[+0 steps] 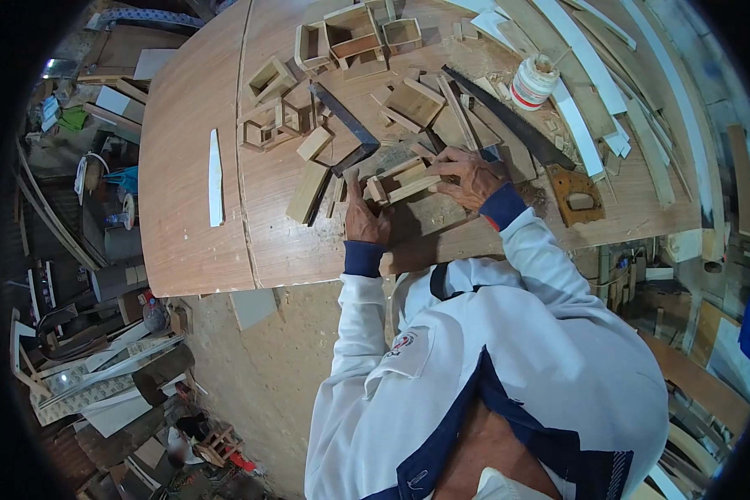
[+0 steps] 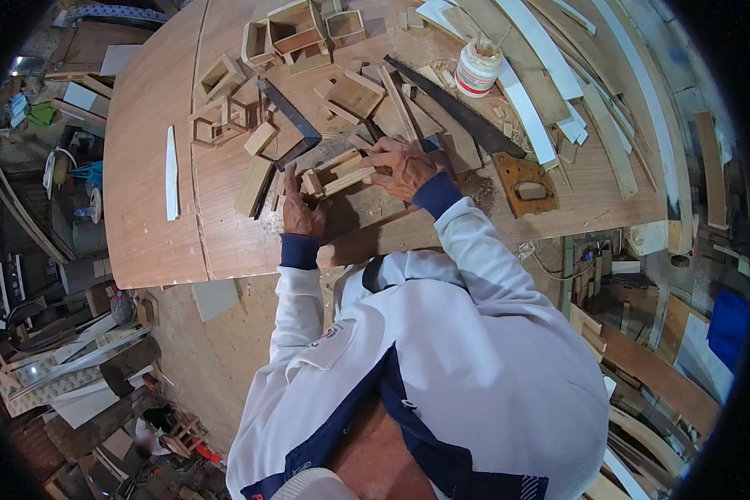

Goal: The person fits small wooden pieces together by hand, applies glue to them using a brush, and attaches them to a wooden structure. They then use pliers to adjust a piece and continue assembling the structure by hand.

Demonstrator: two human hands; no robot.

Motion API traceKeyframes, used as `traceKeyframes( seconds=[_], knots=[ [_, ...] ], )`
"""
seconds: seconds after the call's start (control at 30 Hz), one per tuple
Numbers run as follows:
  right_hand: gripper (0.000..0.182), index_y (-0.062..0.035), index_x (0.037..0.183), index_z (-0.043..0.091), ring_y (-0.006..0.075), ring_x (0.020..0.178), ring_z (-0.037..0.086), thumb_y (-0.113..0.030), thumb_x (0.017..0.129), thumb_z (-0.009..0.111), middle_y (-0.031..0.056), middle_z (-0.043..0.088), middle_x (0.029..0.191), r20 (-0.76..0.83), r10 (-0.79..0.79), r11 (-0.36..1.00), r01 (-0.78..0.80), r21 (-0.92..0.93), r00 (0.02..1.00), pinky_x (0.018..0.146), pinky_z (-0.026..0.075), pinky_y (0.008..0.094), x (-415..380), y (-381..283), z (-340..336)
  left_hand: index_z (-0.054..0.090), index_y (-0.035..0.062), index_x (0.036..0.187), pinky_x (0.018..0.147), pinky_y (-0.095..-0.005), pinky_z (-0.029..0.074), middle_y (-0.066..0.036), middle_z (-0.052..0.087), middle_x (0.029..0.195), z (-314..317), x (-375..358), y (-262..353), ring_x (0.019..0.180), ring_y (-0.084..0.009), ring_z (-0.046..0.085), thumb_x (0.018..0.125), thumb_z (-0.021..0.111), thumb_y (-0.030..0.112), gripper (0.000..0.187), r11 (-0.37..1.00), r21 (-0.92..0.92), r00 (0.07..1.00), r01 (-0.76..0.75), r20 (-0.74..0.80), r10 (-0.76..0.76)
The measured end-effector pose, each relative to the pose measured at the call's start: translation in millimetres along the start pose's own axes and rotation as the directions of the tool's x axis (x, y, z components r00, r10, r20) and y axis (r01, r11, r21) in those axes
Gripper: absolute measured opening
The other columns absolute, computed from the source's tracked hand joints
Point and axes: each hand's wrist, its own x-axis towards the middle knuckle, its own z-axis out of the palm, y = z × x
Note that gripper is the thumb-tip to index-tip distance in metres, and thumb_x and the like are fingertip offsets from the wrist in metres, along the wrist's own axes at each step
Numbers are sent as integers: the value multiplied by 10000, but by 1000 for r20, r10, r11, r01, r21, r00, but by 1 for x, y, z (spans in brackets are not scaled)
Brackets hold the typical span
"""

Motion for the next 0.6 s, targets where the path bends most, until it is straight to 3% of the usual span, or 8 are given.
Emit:
traceKeyframes(
  seconds=[0.07,0.13,0.17,0.23,0.37,0.43,0.6],
  knots=[
    [288,-93,986,685,252,844,599,-188,723,755,68,600,954,-18,-28,1000,28,10,999,763,477,358,-2,0,-2,169,52,1436,893,-382,509,-246,481,1301,-1,-1,0,1153,-348,540,699,702,-40,914,1000,-16,1000,12,3,-12],
    [286,-70,989,682,240,794,601,-180,734,749,87,604,917,-22,188,955,-178,236,982,716,480,330,-4,-6,-11,160,59,1439,890,-379,513,-249,478,1300,0,-2,-5,1149,-350,542,698,708,-39,926,999,28,999,-40,-15,41],
    [286,-70,989,682,240,794,601,-180,734,749,87,604,917,-23,187,956,-176,235,982,716,480,330,-4,-5,-12,160,59,1439,890,-379,513,-249,478,1300,1,-2,-8,1149,-350,542,698,708,-39,926,999,28,999,-41,-17,42],
    [281,-102,1013,689,298,837,604,-238,768,712,105,608,917,-53,349,933,-341,111,936,756,494,384,-5,0,-12,156,65,1441,886,-373,516,-253,474,1302,1,0,-8,1146,-354,542,699,711,-37,931,1000,-25,1000,-7,2,7],
    [256,-85,992,685,313,860,606,-233,783,685,128,619,943,-245,335,942,-326,78,910,757,493,389,-8,14,5,151,59,1440,879,-370,522,-252,471,1304,-2,2,1,1139,-347,547,704,706,-36,927,993,-48,993,109,52,-107],
    [254,-73,972,678,325,875,606,-238,779,669,138,623,973,-310,414,903,-429,23,856,767,492,396,-8,12,11,151,46,1438,881,-376,520,-253,472,1301,-2,2,-5,1133,-358,547,688,717,-23,942,1000,-7,1000,11,23,-11],
    [260,-78,974,669,331,915,593,-235,768,654,146,615,984,-324,419,867,-479,-135,848,787,491,410,-9,12,13,141,30,1436,899,-387,502,-262,478,1285,-5,2,-3,1132,-382,538,670,728,3,966,989,112,995,-96,7,96]
  ],
)
